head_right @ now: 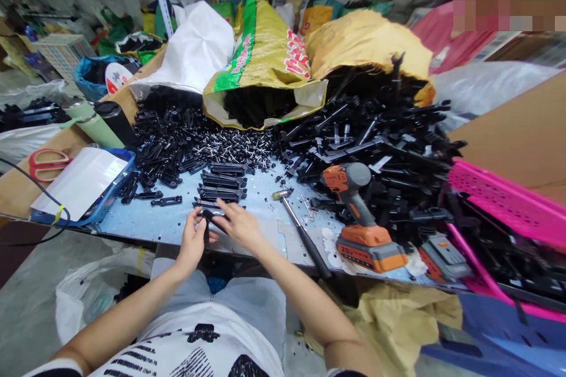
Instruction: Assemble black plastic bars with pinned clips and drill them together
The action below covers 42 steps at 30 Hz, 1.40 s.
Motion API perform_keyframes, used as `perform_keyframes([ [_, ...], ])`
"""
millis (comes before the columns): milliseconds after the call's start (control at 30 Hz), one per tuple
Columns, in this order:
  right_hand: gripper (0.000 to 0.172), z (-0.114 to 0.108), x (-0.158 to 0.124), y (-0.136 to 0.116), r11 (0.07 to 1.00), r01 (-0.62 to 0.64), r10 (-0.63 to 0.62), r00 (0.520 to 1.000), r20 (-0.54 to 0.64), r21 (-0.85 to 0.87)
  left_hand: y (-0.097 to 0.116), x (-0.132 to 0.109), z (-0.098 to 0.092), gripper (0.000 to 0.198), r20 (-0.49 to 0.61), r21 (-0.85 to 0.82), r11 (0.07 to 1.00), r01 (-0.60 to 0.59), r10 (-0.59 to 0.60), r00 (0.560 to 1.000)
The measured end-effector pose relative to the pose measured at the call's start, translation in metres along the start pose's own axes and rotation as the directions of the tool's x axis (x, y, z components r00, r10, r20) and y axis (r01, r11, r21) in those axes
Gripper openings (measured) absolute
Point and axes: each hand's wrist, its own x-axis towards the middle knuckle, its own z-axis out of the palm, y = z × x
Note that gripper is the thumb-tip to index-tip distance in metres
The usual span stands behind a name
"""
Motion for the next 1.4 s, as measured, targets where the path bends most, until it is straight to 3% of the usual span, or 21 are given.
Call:
perform_keyframes([
  [67,0.048,-0.024,0.017,0.029,0.978,-0.087,0.082,0.996,-0.036,-0.19,-0.022,-0.01,0.005,0.04,-0.007,-0.085,0.988,0.132,-0.133,0.991],
  [167,0.042,-0.063,0.049,0.081,0.876,-0.234,0.188,0.971,-0.149,-0.421,-0.04,-0.02,0.0,0.045,0.074,-0.019,0.99,0.137,-0.135,0.988],
  [267,0.037,-0.093,0.082,0.128,0.69,-0.342,0.312,0.936,-0.164,-0.638,-0.035,-0.022,-0.013,0.05,0.096,0.263,0.964,-0.045,0.02,0.995],
  [333,0.039,-0.106,0.102,0.153,0.601,-0.37,0.388,0.91,-0.146,-0.708,-0.022,-0.018,-0.018,0.048,0.108,0.466,0.854,-0.231,0.204,0.973],
  [400,0.039,-0.114,0.119,0.173,0.58,-0.378,0.43,0.895,-0.122,-0.721,-0.008,-0.011,-0.016,0.039,0.266,0.561,0.703,-0.437,0.347,0.899],
  [467,0.037,-0.12,0.132,0.188,0.589,-0.367,0.448,0.89,-0.087,-0.72,0.003,-0.002,-0.007,0.034,0.495,0.559,0.563,-0.609,0.363,0.789],
  [567,0.036,-0.126,0.142,0.201,0.597,-0.339,0.452,0.891,-0.043,-0.727,0.01,0.012,0.01,0.036,0.71,0.561,0.391,-0.73,0.225,0.667],
  [667,0.037,-0.131,0.138,0.207,0.604,-0.297,0.424,0.906,-0.018,-0.739,0.009,0.023,0.019,0.039,0.782,0.559,0.315,-0.767,0.107,0.614],
  [800,0.035,-0.132,0.123,0.204,0.637,-0.203,0.341,0.939,0.036,-0.744,0.004,0.036,0.01,0.03,0.741,0.608,0.321,-0.726,0.098,0.664],
  [900,0.034,-0.127,0.114,0.185,0.677,-0.14,0.258,0.965,0.055,-0.722,0.001,0.043,0.001,0.029,0.757,0.584,0.324,-0.744,0.114,0.643],
  [1000,0.033,-0.116,0.095,0.147,0.741,-0.005,0.016,1.0,0.009,-0.671,0.001,0.043,-0.006,0.03,0.759,0.596,0.295,-0.747,0.095,0.644],
  [1067,0.032,-0.104,0.068,0.114,0.757,0.17,-0.175,0.983,0.055,-0.631,0.0,0.04,-0.009,0.029,0.74,0.628,0.282,-0.726,0.073,0.668],
  [1167,0.03,-0.08,0.011,0.069,0.739,0.462,-0.335,0.884,0.327,-0.49,0.0,0.035,-0.009,0.033,0.74,0.598,0.353,-0.72,0.101,0.664],
  [1233,0.031,-0.062,-0.025,0.05,0.755,0.529,-0.343,0.822,0.454,-0.387,0.001,0.033,-0.007,0.036,0.759,0.534,0.429,-0.729,0.137,0.636],
  [1267,0.033,-0.054,-0.04,0.044,0.776,0.516,-0.317,0.817,0.482,-0.364,0.001,0.034,-0.005,0.037,0.771,0.507,0.453,-0.733,0.142,0.621],
  [1400,0.036,-0.025,-0.065,0.037,0.862,0.348,-0.156,0.873,0.462,-0.369,0.004,0.035,0.002,0.045,0.789,0.494,0.453,-0.742,0.126,0.602],
])
